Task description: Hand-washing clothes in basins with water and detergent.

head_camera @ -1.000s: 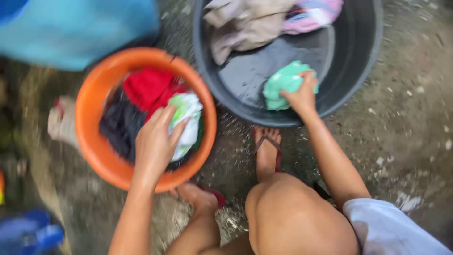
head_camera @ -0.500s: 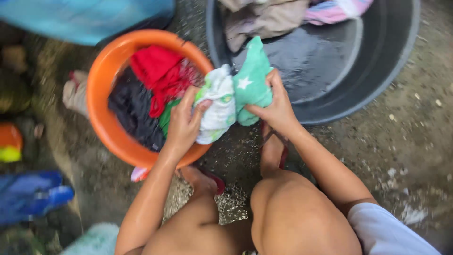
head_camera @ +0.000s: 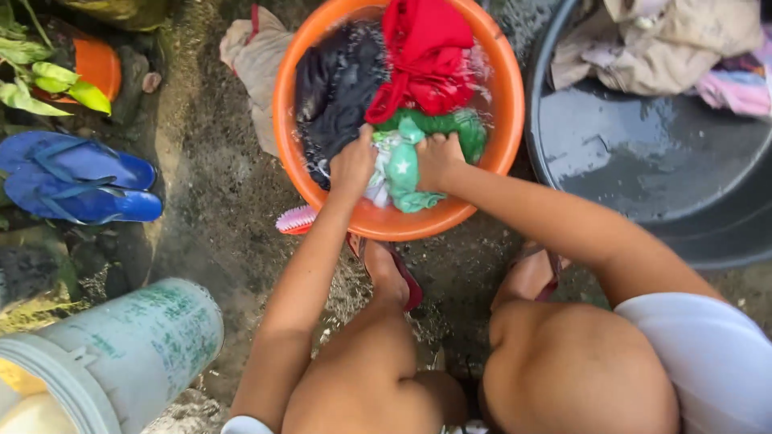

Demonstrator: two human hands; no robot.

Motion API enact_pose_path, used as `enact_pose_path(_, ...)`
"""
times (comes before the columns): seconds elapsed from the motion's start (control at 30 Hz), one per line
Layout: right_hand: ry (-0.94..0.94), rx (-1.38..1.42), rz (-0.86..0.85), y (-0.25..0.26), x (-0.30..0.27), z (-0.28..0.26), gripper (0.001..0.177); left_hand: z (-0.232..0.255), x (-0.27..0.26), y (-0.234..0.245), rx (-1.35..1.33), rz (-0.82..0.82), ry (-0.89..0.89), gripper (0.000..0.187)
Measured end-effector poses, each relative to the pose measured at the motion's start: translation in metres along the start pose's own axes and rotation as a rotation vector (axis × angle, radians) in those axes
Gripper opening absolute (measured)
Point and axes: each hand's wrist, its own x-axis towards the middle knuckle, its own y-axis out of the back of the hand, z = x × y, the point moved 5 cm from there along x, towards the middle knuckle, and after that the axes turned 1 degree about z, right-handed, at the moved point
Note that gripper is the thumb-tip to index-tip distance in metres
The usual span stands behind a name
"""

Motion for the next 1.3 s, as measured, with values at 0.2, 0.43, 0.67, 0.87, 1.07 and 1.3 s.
enact_pose_path(0.2,-0.044,0.178,0.175,-0.027,0.016,0.009,0.101,-0.022,0.014,-0.047,0.148,0.054,-0.211,0.036)
enact_pose_path(0.43,0.108,0.469,0.278,0.015,-0.041,0.039,0.065,0.109,-0.059,0.052,0.16,0.156,-0.318,0.035)
enact_pose_path(0.67,-0.297,1.007,1.295,0.02,-0.175,0.239,0.034,0.119,-0.041,0.015,0.096,-0.3,-0.314,0.034)
enact_pose_path(0.87,-1.123,0.478,1.393,-0.125,-0.239,0.382,0.079,0.286,-0.04,0.026,-0.294,-0.139,-0.843,0.05)
enact_pose_path(1.07,-1.126,0.367,0.814,-0.106,-0.245,0.424,0.115,0.381,-0.023,-0.037,-0.16,-0.138,-1.093,0.073)
enact_pose_path(1.3,-1.301,0.674,0.75,-0.165,-0.259,0.425,0.057,0.405,-0.012,-0.086,-0.105,-0.277,-1.103,0.079)
